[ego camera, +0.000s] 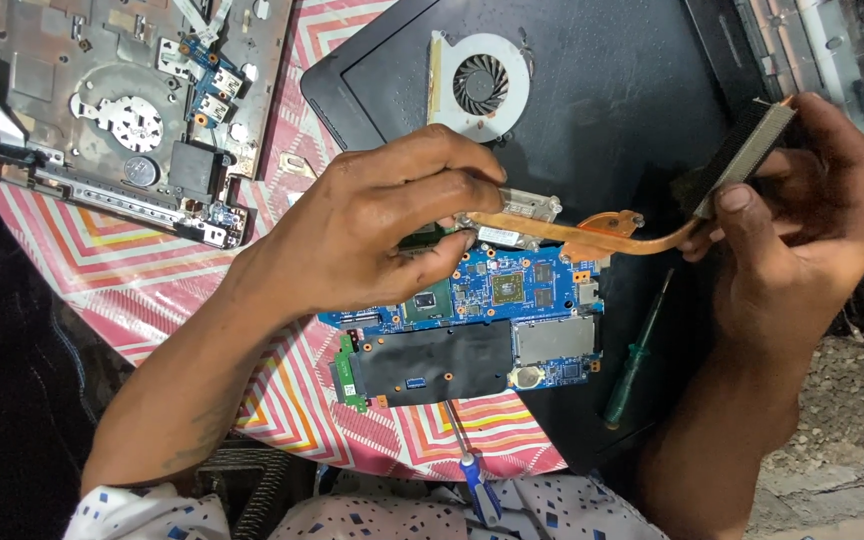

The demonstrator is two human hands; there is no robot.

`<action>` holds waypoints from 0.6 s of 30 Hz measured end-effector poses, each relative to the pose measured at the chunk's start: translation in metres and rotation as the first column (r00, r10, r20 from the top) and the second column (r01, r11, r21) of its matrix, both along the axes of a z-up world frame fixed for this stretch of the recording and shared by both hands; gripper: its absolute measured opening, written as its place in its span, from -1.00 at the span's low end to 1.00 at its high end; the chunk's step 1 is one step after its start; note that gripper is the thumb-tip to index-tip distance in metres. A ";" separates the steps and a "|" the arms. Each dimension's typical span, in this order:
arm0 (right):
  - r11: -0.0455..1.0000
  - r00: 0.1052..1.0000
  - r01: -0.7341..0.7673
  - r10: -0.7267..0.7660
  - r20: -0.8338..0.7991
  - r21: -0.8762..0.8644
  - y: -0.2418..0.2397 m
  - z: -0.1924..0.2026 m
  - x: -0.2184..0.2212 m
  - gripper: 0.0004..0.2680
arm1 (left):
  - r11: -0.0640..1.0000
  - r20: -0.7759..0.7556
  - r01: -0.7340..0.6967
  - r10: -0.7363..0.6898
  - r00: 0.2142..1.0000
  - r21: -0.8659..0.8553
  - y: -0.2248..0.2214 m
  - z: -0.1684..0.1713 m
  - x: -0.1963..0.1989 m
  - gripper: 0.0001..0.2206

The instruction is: Disassembling a laptop motherboard to remove and clean the heatsink and fan assembly using a screwdriver and brush.

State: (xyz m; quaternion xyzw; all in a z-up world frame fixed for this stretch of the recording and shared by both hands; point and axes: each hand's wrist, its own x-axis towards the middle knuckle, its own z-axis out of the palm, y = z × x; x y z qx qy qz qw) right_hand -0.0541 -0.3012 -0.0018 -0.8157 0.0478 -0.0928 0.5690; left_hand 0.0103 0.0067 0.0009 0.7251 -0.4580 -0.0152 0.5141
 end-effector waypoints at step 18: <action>0.990 0.972 0.132 -0.119 -0.201 0.051 -0.033 -0.034 -0.019 -0.83 | 0.998 -0.003 -0.056 0.056 0.998 0.024 0.001 -0.006 -0.003 -0.81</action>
